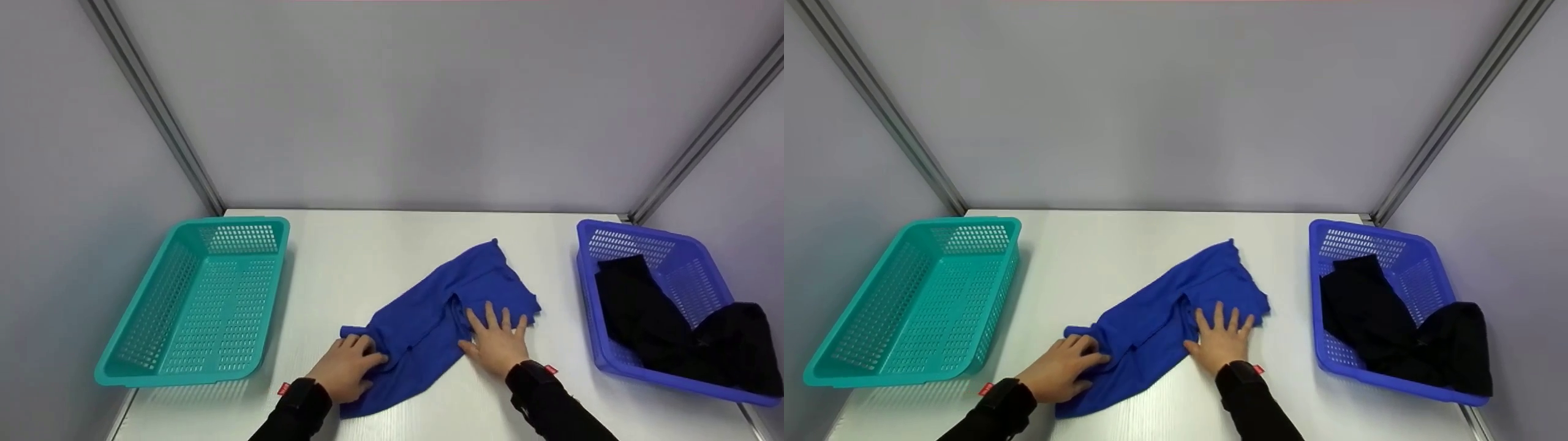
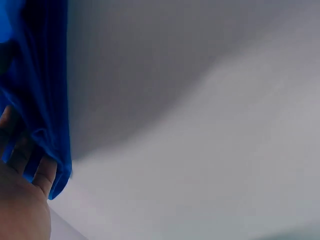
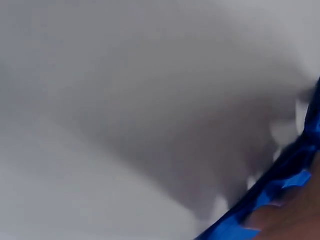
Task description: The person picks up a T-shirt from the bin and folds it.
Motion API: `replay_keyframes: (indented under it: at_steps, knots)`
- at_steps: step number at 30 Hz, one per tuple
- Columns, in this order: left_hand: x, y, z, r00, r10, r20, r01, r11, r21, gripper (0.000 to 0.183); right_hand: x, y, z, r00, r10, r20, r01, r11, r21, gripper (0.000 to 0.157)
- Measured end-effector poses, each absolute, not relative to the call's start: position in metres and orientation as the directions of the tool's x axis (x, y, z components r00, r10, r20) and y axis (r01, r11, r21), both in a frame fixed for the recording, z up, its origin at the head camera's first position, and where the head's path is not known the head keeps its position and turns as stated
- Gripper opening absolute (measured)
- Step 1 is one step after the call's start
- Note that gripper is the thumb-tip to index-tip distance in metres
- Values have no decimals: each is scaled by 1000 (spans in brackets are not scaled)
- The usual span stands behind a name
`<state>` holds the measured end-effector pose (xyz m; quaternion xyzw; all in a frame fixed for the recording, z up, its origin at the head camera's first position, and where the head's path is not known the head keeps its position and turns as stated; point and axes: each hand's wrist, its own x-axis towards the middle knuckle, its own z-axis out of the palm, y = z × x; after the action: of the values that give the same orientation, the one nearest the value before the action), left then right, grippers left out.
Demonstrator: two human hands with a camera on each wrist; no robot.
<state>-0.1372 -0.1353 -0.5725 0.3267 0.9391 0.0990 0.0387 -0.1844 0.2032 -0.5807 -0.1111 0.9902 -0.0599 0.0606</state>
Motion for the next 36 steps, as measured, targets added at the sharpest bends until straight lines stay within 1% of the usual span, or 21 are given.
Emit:
replay_keyframes:
  at_steps: [4, 7, 9, 11, 13, 15, 18, 20, 22, 23, 28, 30, 33, 35, 36]
  knots:
    - [-138, -120, -574, -752, 659, 2, 648, 740, 179, 44, -189, 187, -580, -926, -360, -113, -334, 922, -197, 55]
    - [-138, -110, -575, -727, 687, 15, 680, 717, 150, 44, -193, 185, -579, -872, -474, -125, -433, 864, -259, 51]
    - [-138, -104, -575, -706, 708, 16, 703, 698, 138, 45, -195, 188, -581, -837, -534, -118, -490, 829, -271, 48]
    - [-137, -98, -576, -681, 732, 18, 726, 673, 142, 48, -197, 192, -582, -822, -561, -96, -528, 815, -239, 44]
    - [-137, -92, -577, -644, 765, 16, 758, 635, 150, 53, -199, 197, -582, -833, -550, -57, -536, 828, -166, 42]
    - [-137, -85, -578, -603, 798, 9, 788, 593, 166, 57, -201, 200, -580, -873, -488, -8, -486, 870, -87, 41]
    - [-135, -76, -580, -535, 845, -9, 835, 530, 147, 63, -203, 203, -577, -942, -329, 66, -330, 944, -13, 43]
    - [-134, -69, -582, -526, 850, -34, 841, 526, 129, 64, -204, 204, -576, -966, -230, 115, -233, 972, -17, 45]
    - [-132, -62, -585, -542, 839, -50, 833, 545, 95, 62, -206, 203, -576, -971, -186, 147, -194, 980, -43, 47]
    - [-132, -59, -586, -562, 825, -57, 821, 565, 84, 61, -206, 202, -576, -970, -185, 159, -197, 979, -61, 48]
    - [-135, -33, -594, -675, 736, -53, 735, 677, 35, 56, -203, 187, -571, -943, -270, 195, -300, 943, -142, 48]
    - [-139, -21, -596, -733, 679, -43, 679, 734, 19, 55, -198, 181, -570, -923, -304, 234, -346, 924, -165, 46]
    - [-144, -2, -599, -828, 561, -6, 561, 828, -16, 52, -188, 173, -571, -893, -337, 298, -405, 890, -209, 40]
    - [-147, 6, -602, -872, 489, 32, 489, 872, -22, 51, -180, 171, -575, -895, -336, 295, -415, 868, -273, 36]
    - [-149, 9, -603, -880, 472, 58, 472, 882, -15, 53, -176, 170, -577, -901, -334, 277, -412, 858, -307, 34]
